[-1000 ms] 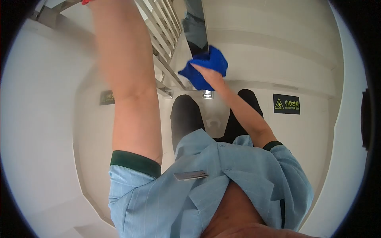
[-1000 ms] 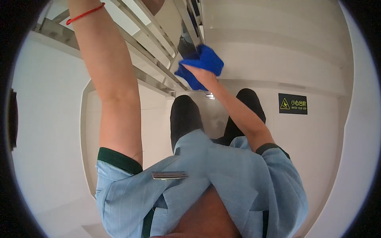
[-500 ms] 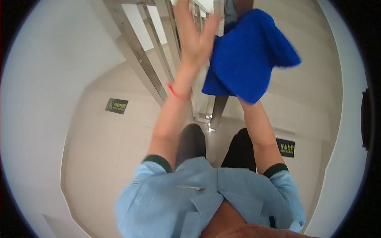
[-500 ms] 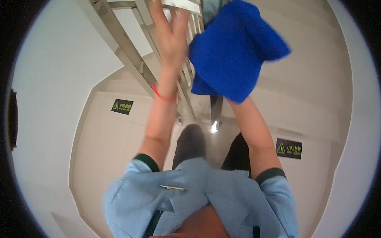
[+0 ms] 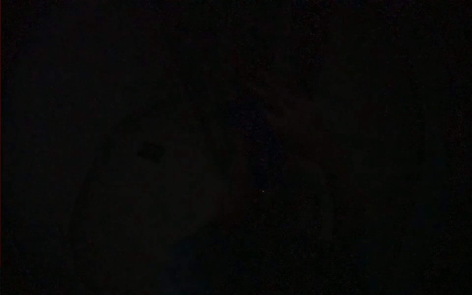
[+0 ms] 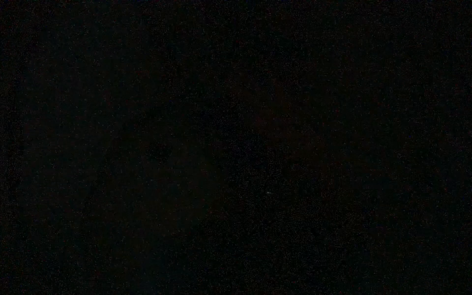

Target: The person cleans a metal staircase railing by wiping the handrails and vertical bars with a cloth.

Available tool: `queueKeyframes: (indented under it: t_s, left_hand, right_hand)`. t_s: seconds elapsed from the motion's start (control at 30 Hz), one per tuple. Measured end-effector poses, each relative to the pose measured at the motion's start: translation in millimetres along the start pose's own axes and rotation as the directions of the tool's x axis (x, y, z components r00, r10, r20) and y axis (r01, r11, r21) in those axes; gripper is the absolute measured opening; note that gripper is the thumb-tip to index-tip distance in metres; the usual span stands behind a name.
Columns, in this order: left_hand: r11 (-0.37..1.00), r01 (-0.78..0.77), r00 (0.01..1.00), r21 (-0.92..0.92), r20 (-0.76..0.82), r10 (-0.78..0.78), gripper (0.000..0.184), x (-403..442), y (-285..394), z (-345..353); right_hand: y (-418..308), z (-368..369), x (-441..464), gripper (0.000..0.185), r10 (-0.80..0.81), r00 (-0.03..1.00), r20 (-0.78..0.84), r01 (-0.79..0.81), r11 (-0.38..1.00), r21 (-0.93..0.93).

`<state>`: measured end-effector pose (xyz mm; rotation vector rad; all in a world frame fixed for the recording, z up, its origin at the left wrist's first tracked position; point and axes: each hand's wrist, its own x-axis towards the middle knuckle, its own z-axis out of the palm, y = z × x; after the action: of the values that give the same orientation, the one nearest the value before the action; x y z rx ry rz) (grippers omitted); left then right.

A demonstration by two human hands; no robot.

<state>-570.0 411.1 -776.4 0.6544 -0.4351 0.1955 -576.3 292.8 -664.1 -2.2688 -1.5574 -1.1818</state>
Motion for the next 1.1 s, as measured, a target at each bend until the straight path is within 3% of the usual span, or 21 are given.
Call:
queueKeyframes:
  t_s: [0.07,0.2,0.33,0.43,0.7,0.97,1.03,1.1]
  left_hand:
    - [0.998,-0.040,0.999,0.057,-0.008,0.040,0.059,0.5,5.1,-1.8]
    - [0.970,-0.092,0.996,0.225,0.009,0.092,0.057,14.1,9.4,-6.1]
    - [0.910,-0.151,0.988,0.386,0.058,0.140,0.056,38.3,11.4,-3.4]
    - [0.852,-0.189,0.982,0.488,0.088,0.168,0.055,57.2,9.7,-0.2]
    - [0.671,-0.265,0.959,0.692,0.119,0.257,0.052,97.1,1.1,6.1]
    - [0.535,-0.303,0.931,0.789,0.124,0.343,0.050,171.2,5.9,-26.1]
    - [0.487,-0.348,0.909,0.801,0.160,0.385,0.049,223.6,33.3,-56.4]
    - [0.453,-0.360,0.897,0.816,0.170,0.408,0.048,300.4,101.7,-115.1]
  right_hand:
    - [4.9,-10.4,1.8,0.048,0.009,0.999,-0.042,-0.009,1.000,0.008]
    - [31.3,-5.4,-0.6,0.051,0.235,0.952,-0.195,-0.236,0.972,0.022]
    - [60.0,11.0,4.9,0.055,0.469,0.815,-0.341,-0.460,0.881,0.111]
    - [74.2,20.6,12.4,0.057,0.571,0.706,-0.419,-0.541,0.817,0.202]
    - [86.9,31.6,32.2,0.065,0.661,0.555,-0.505,-0.552,0.747,0.371]
    - [109.8,62.1,60.6,0.073,0.699,0.520,-0.490,-0.527,0.715,0.460]
    - [127.8,98.3,102.2,0.075,0.696,0.509,-0.506,-0.508,0.718,0.475]
    - [158.5,165.5,200.4,0.077,0.691,0.501,-0.521,-0.505,0.722,0.472]
